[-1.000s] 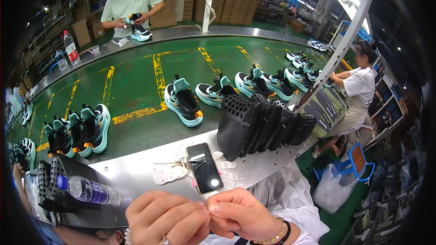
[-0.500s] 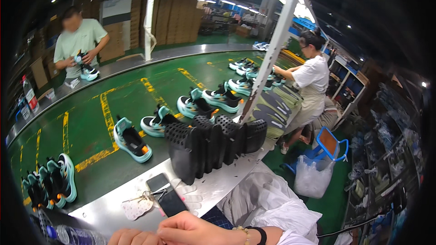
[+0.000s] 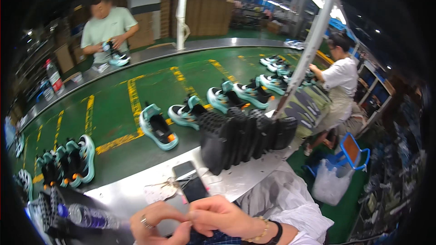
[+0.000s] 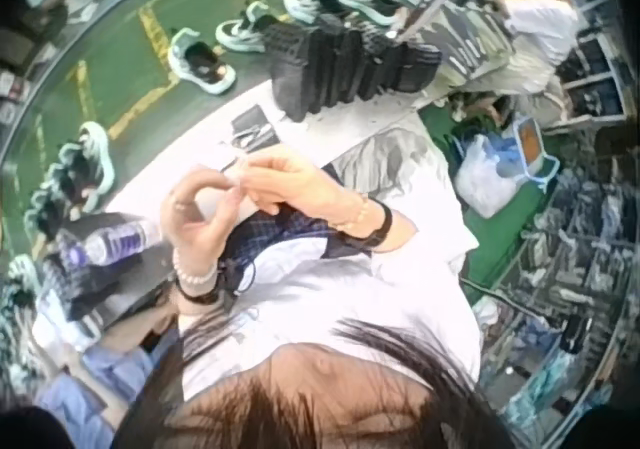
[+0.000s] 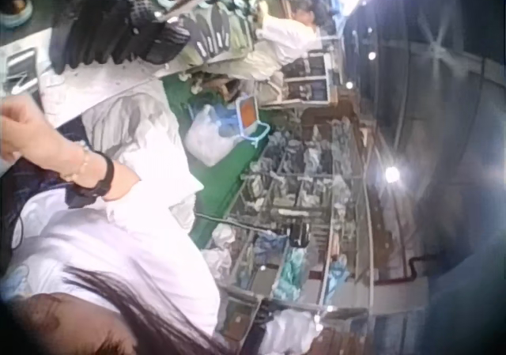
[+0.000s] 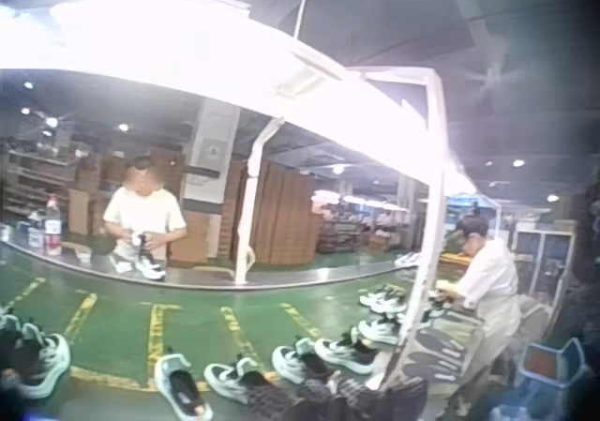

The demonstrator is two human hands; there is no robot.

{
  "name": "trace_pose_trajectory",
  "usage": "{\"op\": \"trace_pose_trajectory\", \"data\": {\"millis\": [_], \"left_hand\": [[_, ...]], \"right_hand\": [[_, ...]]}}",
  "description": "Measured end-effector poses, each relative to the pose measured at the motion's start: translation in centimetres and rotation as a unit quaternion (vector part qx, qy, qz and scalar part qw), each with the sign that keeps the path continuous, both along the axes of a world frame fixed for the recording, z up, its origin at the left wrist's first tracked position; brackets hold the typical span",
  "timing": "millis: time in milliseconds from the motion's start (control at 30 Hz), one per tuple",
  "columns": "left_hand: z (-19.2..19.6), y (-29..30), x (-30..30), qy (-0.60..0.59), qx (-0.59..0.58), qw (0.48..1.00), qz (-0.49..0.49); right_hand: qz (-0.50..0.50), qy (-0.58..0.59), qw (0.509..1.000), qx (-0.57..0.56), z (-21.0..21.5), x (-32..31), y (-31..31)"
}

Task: Inspecting and assembling shoe components on a factory production line.

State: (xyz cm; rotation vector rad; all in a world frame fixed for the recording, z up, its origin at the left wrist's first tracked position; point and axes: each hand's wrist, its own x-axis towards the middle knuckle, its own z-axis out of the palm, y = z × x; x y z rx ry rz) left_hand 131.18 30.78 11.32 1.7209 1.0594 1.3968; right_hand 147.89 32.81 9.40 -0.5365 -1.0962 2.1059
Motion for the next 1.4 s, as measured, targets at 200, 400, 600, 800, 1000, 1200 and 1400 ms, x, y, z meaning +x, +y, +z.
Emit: {"op": "trace_pose_trajectory", "data": {"millis": [200, 400, 600, 800, 1000, 1200, 1400], "left_hand": [[0.5, 0.0, 0.7, -0.04, -0.082, 0.995, -0.04], [0.5, -0.5, 1.0, -0.06, -0.111, 0.991, -0.052], [0.8, -0.4, 1.0, -0.059, -0.106, 0.988, -0.095], [0.7, 0.3, 1.0, -0.085, -0.15, 0.978, -0.114], [-0.7, 0.1, 0.2, -0.109, -0.097, 0.969, -0.198], [-1.6, -0.7, -1.0, -0.091, -0.2, 0.943, -0.249], [-3.2, -1.8, 0.4, -0.182, -0.221, 0.942, -0.176]], "right_hand": [[-0.004, 0.048, 0.999, -0.015, -1.0, 0.7, -0.2], [-0.004, 0.062, 0.998, -0.001, -1.4, 1.3, -1.0], [-0.019, 0.028, 0.998, 0.05, -1.3, 1.6, -1.0], [-0.04, -0.026, 0.981, 0.188, -1.3, 2.2, 0.5], [-0.07, -0.123, 0.916, 0.376, -0.9, 2.7, 0.5], [-0.08, -0.162, 0.909, 0.375, 0.0, 2.0, -0.7], [-0.094, -0.203, 0.895, 0.385, -0.4, 2.0, -0.9]]}}
